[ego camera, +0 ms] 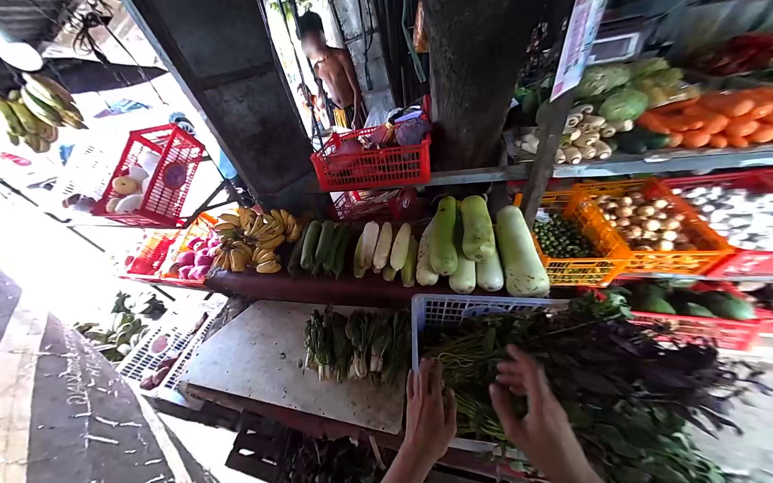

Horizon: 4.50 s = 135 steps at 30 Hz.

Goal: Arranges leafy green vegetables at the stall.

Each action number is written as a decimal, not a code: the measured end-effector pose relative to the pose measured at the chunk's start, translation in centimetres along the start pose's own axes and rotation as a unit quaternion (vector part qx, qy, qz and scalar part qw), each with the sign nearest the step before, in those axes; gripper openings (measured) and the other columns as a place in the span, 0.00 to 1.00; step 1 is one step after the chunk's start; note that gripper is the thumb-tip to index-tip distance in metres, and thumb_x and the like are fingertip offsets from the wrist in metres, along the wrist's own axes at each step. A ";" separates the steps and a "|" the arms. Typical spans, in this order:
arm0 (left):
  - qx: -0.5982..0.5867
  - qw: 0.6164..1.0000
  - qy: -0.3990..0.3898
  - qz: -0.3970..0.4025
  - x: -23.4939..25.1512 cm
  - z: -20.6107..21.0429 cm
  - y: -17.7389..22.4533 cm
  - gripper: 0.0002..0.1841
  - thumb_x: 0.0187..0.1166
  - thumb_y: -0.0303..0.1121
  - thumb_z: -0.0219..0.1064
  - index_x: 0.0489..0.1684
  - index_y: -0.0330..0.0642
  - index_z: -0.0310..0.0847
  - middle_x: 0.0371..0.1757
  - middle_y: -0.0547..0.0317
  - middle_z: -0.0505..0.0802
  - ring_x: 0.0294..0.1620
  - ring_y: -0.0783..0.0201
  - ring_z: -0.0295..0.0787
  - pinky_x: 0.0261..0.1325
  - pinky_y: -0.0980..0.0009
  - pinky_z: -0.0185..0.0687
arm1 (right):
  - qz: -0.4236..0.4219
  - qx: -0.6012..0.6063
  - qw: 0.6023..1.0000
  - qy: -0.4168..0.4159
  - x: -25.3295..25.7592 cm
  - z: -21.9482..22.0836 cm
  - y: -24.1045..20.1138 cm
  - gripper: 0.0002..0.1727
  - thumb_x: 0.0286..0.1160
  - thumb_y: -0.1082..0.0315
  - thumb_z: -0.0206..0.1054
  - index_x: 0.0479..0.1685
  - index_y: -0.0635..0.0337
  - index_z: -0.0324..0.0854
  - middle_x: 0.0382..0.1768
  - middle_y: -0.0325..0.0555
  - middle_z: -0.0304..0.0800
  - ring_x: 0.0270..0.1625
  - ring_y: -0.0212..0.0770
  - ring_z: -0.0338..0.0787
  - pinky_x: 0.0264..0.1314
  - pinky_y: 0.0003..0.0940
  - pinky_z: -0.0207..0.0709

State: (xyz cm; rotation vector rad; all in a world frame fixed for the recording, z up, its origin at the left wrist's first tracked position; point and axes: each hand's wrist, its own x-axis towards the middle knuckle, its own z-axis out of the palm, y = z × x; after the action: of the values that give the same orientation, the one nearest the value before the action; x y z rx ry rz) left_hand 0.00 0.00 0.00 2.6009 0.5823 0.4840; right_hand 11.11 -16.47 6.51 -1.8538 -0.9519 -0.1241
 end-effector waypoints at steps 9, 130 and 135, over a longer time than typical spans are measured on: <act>0.146 0.972 -0.179 -0.047 -0.1 1.9 -0.1 0.23 0.86 0.46 0.53 0.63 0.41 0.88 0.60 0.53 0.95 0.74 0.54 0.84 0.95 0.44 0.27 | 0.168 -0.191 0.947 -0.198 -6.9 7.1 4.4 0.23 0.84 0.53 0.58 0.67 0.55 0.87 0.49 0.56 0.96 0.50 0.60 0.96 0.50 0.63 0.86; 0.212 0.928 0.177 0.249 6.9 -15.5 11.5 0.38 0.25 0.43 0.89 0.51 0.53 0.90 0.42 0.65 0.95 0.40 0.59 0.90 0.44 0.60 0.80 | 0.031 0.649 0.678 0.343 -1.3 -5.3 4.2 0.40 0.84 0.30 0.45 0.83 0.50 0.64 0.71 0.39 0.83 0.75 0.36 0.82 0.74 0.44 0.79; 0.161 0.977 -0.053 0.129 2.5 -16.6 7.3 0.40 0.38 0.32 0.91 0.64 0.43 0.86 0.52 0.48 0.95 0.55 0.46 0.93 0.64 0.45 0.82 | 0.233 0.540 0.691 0.421 6.2 -10.3 -13.2 0.19 0.90 0.71 0.34 0.55 0.75 0.69 0.38 0.42 0.89 0.44 0.21 0.90 0.53 0.16 0.82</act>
State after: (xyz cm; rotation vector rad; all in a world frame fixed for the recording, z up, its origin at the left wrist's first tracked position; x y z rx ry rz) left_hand -2.48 0.61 18.13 3.0109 0.3076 0.3484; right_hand 9.90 -18.97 24.15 -0.6716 0.1839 -0.0590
